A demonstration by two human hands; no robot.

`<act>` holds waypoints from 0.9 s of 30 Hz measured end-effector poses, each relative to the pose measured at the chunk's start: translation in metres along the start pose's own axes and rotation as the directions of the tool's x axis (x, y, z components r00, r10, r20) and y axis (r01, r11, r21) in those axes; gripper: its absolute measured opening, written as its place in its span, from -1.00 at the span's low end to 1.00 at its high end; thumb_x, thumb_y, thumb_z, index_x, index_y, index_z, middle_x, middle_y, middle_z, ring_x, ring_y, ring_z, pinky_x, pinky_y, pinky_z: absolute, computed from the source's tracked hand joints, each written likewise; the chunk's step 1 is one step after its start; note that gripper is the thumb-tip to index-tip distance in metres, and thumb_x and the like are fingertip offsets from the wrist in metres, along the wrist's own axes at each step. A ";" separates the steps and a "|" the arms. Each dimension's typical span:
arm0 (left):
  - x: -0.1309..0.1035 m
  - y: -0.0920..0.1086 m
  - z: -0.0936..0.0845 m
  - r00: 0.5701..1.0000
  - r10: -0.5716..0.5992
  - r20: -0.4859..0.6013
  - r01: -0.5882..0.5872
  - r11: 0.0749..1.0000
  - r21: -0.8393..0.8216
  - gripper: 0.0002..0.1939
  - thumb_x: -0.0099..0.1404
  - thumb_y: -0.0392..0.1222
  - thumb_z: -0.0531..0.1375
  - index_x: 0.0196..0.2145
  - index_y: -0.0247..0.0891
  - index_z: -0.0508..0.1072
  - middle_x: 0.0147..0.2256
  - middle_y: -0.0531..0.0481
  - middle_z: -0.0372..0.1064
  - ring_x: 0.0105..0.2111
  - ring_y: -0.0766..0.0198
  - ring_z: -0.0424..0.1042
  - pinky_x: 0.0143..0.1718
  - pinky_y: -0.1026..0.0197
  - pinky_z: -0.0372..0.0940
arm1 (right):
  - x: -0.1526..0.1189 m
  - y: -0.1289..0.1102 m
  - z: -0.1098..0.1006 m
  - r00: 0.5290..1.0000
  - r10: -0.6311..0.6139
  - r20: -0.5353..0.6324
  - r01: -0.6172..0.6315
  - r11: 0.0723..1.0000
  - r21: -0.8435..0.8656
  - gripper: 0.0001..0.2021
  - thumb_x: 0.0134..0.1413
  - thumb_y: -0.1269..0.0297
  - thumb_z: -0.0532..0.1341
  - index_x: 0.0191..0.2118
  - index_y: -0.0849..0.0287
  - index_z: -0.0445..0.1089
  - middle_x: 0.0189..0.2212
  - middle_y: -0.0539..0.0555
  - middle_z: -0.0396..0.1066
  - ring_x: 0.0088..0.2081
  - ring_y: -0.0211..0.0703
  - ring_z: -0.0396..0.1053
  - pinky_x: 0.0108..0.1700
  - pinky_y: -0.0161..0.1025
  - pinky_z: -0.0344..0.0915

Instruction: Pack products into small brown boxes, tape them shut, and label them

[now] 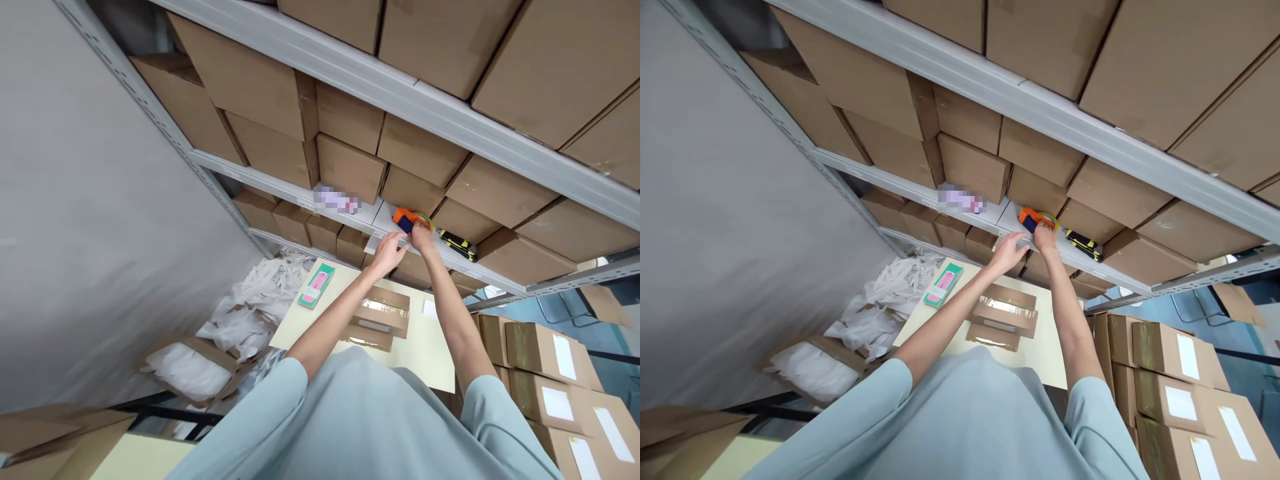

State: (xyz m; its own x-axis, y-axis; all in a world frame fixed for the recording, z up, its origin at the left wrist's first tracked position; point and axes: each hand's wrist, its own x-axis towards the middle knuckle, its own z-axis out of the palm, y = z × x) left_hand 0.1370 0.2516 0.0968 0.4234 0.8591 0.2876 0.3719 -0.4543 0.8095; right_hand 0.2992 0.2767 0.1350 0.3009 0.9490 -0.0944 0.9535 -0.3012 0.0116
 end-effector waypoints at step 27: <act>-0.217 -0.002 -0.028 0.981 -0.165 -0.099 0.092 0.853 -0.513 -0.69 0.55 0.06 0.37 0.06 -0.20 0.64 0.05 -0.17 0.60 0.05 0.12 0.68 0.17 0.07 0.65 | -0.270 -0.053 0.092 0.995 0.095 -0.043 0.038 0.054 0.998 -0.39 0.32 -0.24 0.42 0.22 0.13 0.48 0.13 0.23 0.66 0.16 0.05 0.60 0.33 0.03 0.50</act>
State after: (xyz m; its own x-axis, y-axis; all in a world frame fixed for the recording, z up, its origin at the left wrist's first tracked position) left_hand 0.0214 0.0723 0.0474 0.2725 0.9413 0.1994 -0.0676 -0.1880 0.9798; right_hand 0.1663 0.0281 0.0685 0.3907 0.9192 -0.0497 0.0458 -0.0733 -0.9963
